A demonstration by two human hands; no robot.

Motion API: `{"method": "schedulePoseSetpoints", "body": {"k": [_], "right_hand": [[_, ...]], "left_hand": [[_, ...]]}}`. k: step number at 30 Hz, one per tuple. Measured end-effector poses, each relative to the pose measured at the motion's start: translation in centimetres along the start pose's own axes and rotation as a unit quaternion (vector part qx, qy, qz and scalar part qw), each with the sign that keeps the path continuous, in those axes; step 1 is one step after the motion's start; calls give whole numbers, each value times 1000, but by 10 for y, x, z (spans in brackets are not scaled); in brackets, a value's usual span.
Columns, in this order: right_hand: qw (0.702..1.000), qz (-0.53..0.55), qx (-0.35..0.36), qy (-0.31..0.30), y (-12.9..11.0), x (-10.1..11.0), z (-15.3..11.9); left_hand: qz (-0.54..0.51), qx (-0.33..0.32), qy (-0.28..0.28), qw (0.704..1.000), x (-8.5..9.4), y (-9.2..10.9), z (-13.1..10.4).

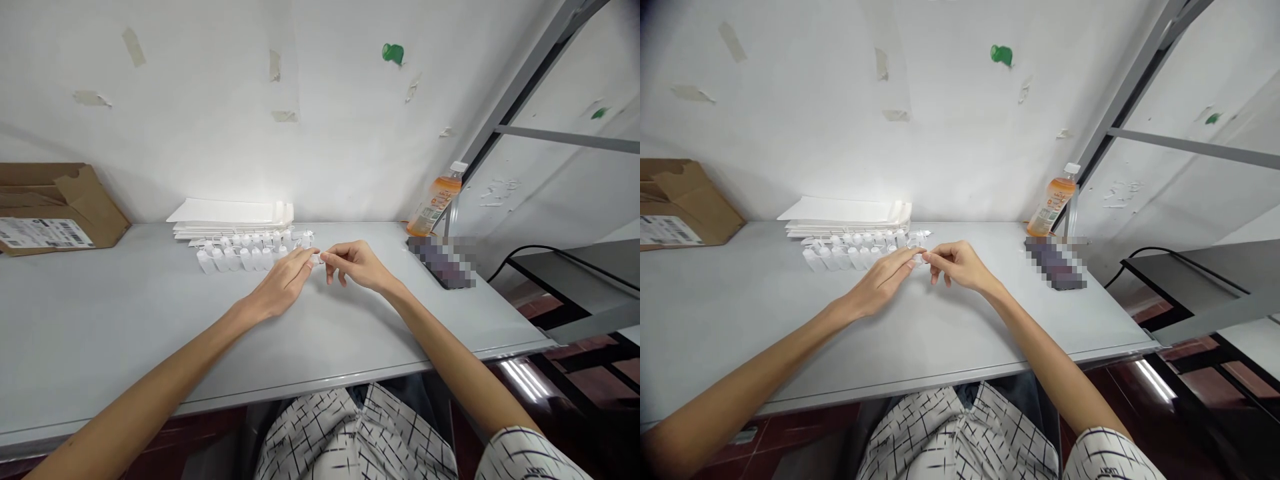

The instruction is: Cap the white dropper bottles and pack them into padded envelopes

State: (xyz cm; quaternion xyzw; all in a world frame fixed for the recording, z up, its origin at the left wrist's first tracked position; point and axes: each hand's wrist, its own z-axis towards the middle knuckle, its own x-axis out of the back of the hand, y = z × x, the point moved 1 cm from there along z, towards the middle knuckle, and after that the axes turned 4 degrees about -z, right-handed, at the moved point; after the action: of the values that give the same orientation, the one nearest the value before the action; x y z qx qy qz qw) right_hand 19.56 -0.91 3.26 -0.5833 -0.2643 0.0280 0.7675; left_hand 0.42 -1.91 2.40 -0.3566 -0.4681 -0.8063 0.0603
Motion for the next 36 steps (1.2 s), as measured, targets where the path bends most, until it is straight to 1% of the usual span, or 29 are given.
{"method": "schedulePoseSetpoints", "body": {"k": [4,7,10,13,15,18,21,24,26,28,32,36], "right_hand": [[996,-91,9,14,2,-3,1],[992,-115,37,37,4,-6,1],[995,-64,45,68,3,-6,2],[998,14,40,45,1,-3,1],[998,37,38,24,0,-1,1],[999,26,33,10,1,1,0],[999,-22,25,4,2,-1,0],[998,-61,28,18,2,-4,0],[997,-44,48,44,1,-5,0],[996,-2,62,57,0,-5,1],[998,42,46,32,0,-3,1],[1000,5,14,6,-2,-1,-1]], "left_hand": [[18,-16,-16,1000,-1,0,0],[26,-23,-21,999,-3,-2,1],[35,-23,-18,999,-3,-4,1],[31,-22,-1,999,-2,-4,1],[29,-27,7,999,-1,-3,1],[30,-32,12,999,-1,-2,0],[32,-36,9,999,-2,-2,-1],[33,-43,6,998,-2,-1,-1],[33,-45,7,998,-1,0,-1],[31,-46,11,998,0,0,0],[24,-51,19,998,-1,0,0],[16,-46,20,999,-3,-2,-1]]}}
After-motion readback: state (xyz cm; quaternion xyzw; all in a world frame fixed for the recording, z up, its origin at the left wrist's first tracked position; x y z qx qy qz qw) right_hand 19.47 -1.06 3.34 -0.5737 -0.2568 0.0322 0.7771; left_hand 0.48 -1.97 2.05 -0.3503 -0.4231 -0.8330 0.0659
